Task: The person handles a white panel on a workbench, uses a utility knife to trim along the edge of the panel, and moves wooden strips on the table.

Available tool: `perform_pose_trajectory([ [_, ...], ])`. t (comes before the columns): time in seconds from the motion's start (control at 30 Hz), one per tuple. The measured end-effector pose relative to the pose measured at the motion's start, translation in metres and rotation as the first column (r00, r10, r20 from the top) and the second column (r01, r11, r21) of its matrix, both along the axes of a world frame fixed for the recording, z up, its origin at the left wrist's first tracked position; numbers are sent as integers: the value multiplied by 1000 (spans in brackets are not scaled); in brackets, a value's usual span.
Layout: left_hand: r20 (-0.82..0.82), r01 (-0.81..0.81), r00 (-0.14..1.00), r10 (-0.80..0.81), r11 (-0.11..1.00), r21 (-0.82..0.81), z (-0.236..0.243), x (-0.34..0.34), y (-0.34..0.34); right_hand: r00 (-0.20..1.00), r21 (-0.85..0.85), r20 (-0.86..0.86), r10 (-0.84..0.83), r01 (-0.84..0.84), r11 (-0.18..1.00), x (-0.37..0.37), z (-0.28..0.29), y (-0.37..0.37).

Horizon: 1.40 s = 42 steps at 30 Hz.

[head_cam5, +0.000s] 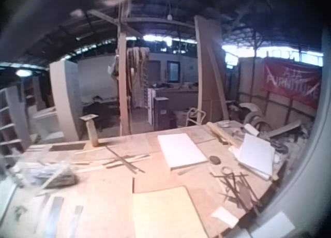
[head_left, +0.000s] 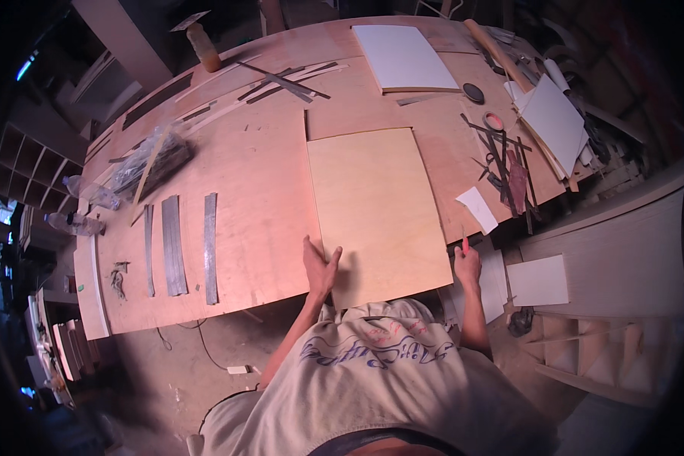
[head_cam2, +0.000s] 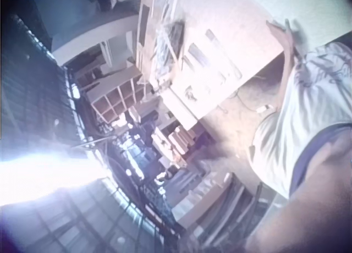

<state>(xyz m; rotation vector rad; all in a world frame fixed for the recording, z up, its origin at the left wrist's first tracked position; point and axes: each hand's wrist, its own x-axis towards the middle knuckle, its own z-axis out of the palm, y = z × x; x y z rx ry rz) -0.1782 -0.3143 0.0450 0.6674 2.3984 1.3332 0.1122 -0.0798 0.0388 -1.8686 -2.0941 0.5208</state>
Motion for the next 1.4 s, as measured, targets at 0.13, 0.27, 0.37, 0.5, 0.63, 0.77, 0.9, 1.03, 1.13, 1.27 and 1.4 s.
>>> perform_pose_trajectory([
  [0.13, 66, -2, 998, -1, 999, 48, -7, 16, 9, 932, -325, -361, 13, -139, 935, 8, -20, 9],
  [0.27, 135, -206, 970, 203, 979, 9, -7, 14, 20, 862, -276, -501, 82, -249, 928, 3, -10, -1],
  [0.37, 300, -268, 909, 291, 956, -115, -4, -20, 28, 824, -136, -552, 127, -239, 962, -2, 25, -1],
  [0.5, 664, -74, 731, 160, 985, -156, 8, -56, 44, 791, 41, -561, 244, -267, 963, -11, 85, 4],
  [0.63, 677, -259, 702, 221, 965, -47, 21, -32, 67, 778, 49, -571, 262, -286, 957, -11, 120, 2],
  [0.77, 577, -248, 813, 79, 944, 220, 69, -35, 51, 608, 145, -738, 292, -280, 949, -15, 120, 8],
  [0.9, 423, -77, 835, -352, 686, 724, 170, -77, 7, 434, 85, -871, 228, -325, 942, -44, 117, 31],
  [1.03, -494, 382, 867, -69, 729, 568, 290, -108, 10, 212, 64, -959, 187, -482, 874, -113, 134, 37],
  [1.13, -597, 340, 741, 308, 595, 728, 351, -107, 40, 66, 59, -991, 117, -566, 822, -157, 157, 31],
  [1.27, -754, 656, 610, 245, 378, 653, 423, -120, 65, 51, -4, -998, 42, -679, 734, -185, 180, 17],
  [1.4, -965, 891, 53, 258, 423, 162, 464, -126, 76, 154, -154, -986, -57, -742, 652, -189, 181, -1],
])
